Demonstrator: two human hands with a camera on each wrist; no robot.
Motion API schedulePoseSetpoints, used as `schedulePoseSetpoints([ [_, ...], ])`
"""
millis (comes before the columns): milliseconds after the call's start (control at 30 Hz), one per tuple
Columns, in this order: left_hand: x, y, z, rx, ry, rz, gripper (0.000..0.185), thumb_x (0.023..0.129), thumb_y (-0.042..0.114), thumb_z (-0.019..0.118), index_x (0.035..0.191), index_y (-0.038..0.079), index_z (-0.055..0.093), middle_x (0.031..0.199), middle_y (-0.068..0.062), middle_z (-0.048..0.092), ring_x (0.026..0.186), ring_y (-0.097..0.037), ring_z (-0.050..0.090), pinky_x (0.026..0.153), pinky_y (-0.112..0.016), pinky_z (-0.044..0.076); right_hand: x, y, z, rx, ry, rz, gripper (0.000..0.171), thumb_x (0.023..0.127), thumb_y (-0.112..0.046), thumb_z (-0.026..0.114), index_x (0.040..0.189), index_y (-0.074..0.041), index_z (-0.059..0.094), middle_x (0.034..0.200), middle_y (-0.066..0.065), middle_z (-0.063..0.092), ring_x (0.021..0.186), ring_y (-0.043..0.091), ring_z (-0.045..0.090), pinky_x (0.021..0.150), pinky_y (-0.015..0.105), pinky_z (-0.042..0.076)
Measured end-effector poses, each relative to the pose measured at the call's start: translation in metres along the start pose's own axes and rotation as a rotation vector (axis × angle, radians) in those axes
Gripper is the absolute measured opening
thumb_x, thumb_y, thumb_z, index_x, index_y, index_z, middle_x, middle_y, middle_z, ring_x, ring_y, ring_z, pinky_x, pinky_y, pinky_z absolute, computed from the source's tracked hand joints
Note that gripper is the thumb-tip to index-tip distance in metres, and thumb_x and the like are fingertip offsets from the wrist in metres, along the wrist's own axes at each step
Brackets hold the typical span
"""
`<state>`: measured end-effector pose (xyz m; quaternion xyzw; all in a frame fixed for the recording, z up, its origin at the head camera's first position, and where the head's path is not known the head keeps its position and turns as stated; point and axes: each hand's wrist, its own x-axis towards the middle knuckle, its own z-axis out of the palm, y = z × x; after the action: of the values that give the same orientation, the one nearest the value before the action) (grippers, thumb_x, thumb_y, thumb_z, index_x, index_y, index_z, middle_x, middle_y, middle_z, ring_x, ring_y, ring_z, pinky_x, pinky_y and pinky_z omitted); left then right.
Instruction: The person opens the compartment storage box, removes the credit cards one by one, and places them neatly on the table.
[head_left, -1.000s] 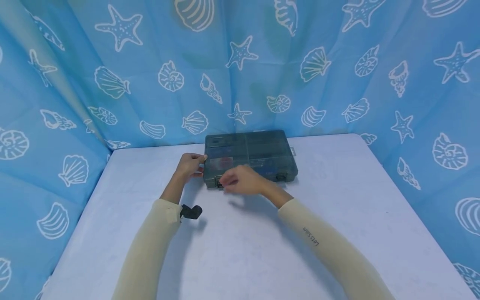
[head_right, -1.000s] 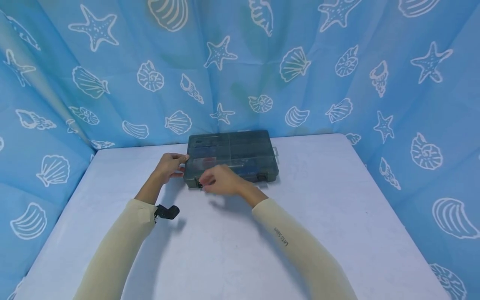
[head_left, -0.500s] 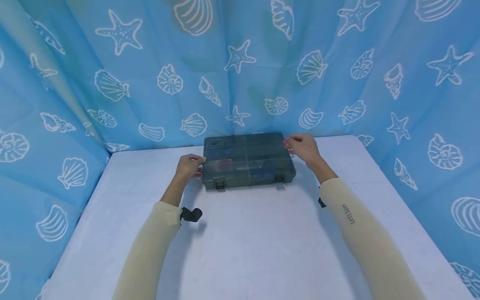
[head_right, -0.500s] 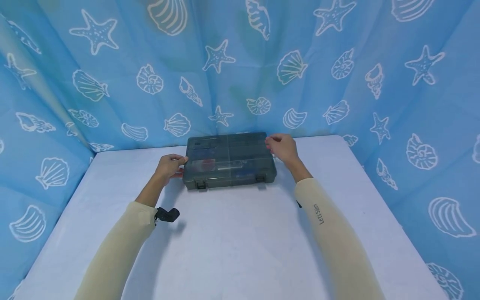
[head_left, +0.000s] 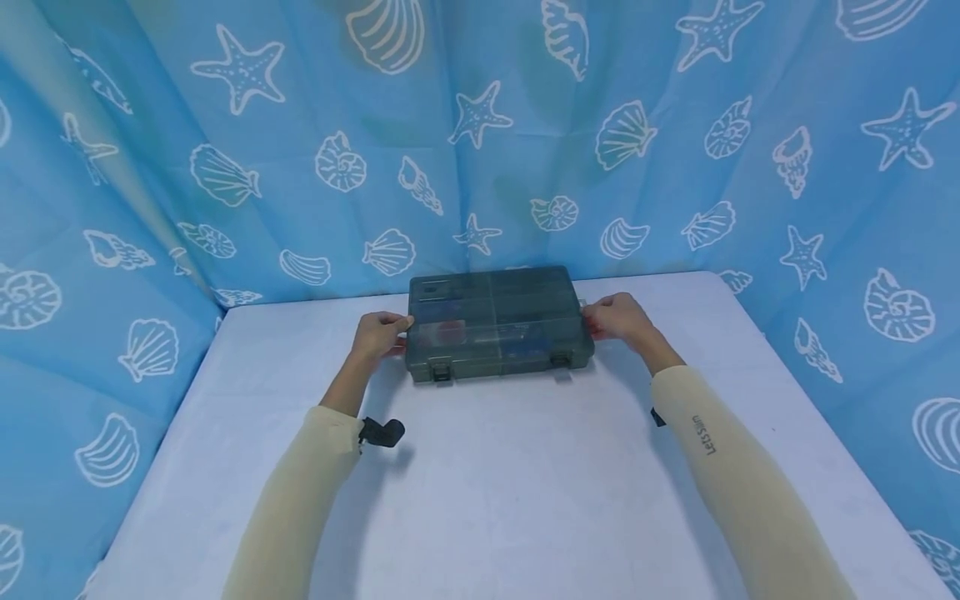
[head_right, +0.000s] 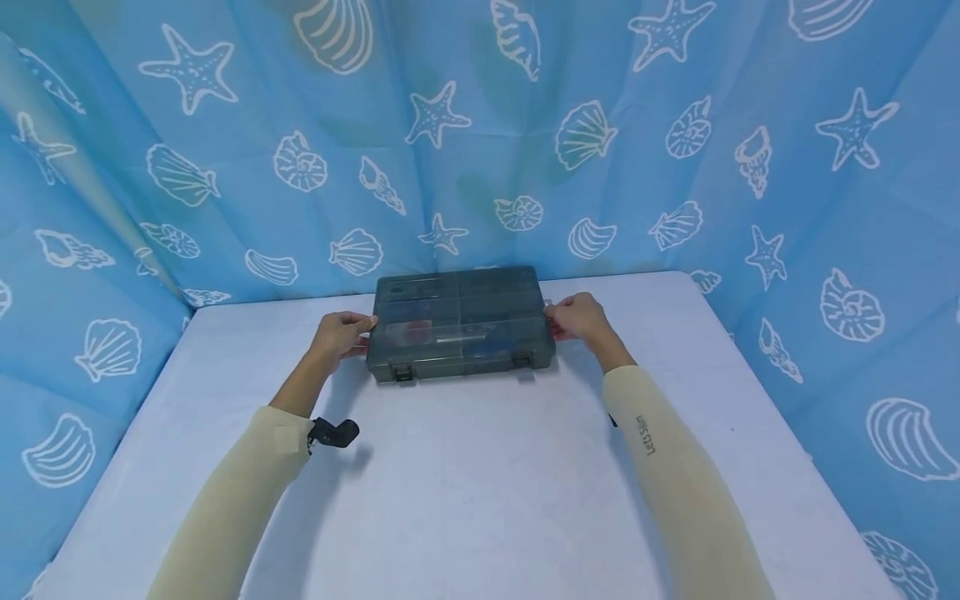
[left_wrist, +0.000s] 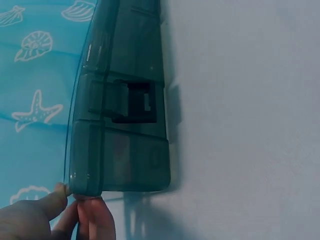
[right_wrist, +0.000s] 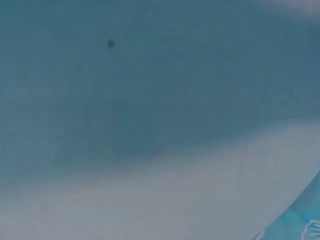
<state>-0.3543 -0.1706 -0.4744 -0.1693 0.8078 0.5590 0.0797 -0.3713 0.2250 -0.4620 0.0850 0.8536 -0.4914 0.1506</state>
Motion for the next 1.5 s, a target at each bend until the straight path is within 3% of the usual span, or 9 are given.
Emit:
schedulePoseSetpoints([
  [333, -0.007, 0.009, -0.005, 0.008, -0.040, -0.059, 0.048, 0.097, 0.031, 0.062, 0.130, -0.002, 0.054, 0.127, -0.017, 0.056, 0.110, -0.030, 0.060, 0.085, -0.035, 0.056, -0.010, 0.004, -0.009, -0.030, -0.143, 0.012, 0.049, 0.099, -0.033, 0.057, 0.124, 0.010, 0.052, 0.113, 0.021, 0.057, 0.091, 0.025, 0.061, 0.083, 0.033, 0.057],
  [567, -0.015, 0.004, -0.016, 0.038, -0.202, -0.081, 0.052, 0.099, 0.030, 0.059, 0.134, -0.006, 0.047, 0.124, -0.019, 0.054, 0.106, -0.029, 0.060, 0.079, -0.032, 0.058, -0.018, 0.006, -0.013, -0.063, -0.159, 0.019, 0.049, 0.095, -0.035, 0.064, 0.114, 0.010, 0.056, 0.096, 0.017, 0.060, 0.075, 0.021, 0.064, 0.083, 0.039, 0.057],
  [667, -0.017, 0.003, -0.017, 0.017, -0.235, -0.103, 0.054, 0.098, 0.032, 0.060, 0.134, -0.006, 0.047, 0.118, -0.017, 0.056, 0.099, -0.025, 0.061, 0.077, -0.030, 0.058, -0.020, 0.006, -0.015, -0.046, -0.161, 0.021, 0.048, 0.095, -0.034, 0.064, 0.114, 0.009, 0.057, 0.095, 0.016, 0.060, 0.075, 0.020, 0.064, 0.085, 0.039, 0.056],
  [1000, -0.019, -0.005, -0.019, -0.049, -0.247, -0.139, 0.044, 0.097, 0.032, 0.062, 0.119, -0.006, 0.055, 0.098, -0.011, 0.058, 0.080, -0.017, 0.062, 0.077, -0.030, 0.058, -0.018, 0.010, -0.013, 0.071, -0.207, 0.065, 0.049, 0.093, -0.032, 0.067, 0.115, 0.010, 0.054, 0.092, 0.013, 0.058, 0.072, 0.016, 0.064, 0.078, 0.033, 0.058],
  [1300, -0.021, -0.002, -0.021, -0.090, -0.287, -0.229, 0.051, 0.097, 0.036, 0.062, 0.123, -0.006, 0.049, 0.096, -0.011, 0.057, 0.074, -0.016, 0.062, 0.075, -0.030, 0.059, -0.021, 0.006, -0.014, 0.059, -0.221, 0.075, 0.041, 0.096, -0.032, 0.062, 0.109, 0.006, 0.054, 0.087, 0.010, 0.059, 0.071, 0.015, 0.062, 0.081, 0.035, 0.057],
  [1500, -0.021, -0.001, -0.025, -0.069, -0.311, -0.239, 0.054, 0.098, 0.038, 0.058, 0.124, -0.009, 0.048, 0.096, -0.013, 0.055, 0.074, -0.016, 0.063, 0.076, -0.031, 0.059, -0.026, 0.003, -0.014, 0.075, -0.252, 0.081, 0.044, 0.096, -0.036, 0.061, 0.108, 0.005, 0.055, 0.083, 0.008, 0.060, 0.069, 0.013, 0.060, 0.076, 0.031, 0.058],
])
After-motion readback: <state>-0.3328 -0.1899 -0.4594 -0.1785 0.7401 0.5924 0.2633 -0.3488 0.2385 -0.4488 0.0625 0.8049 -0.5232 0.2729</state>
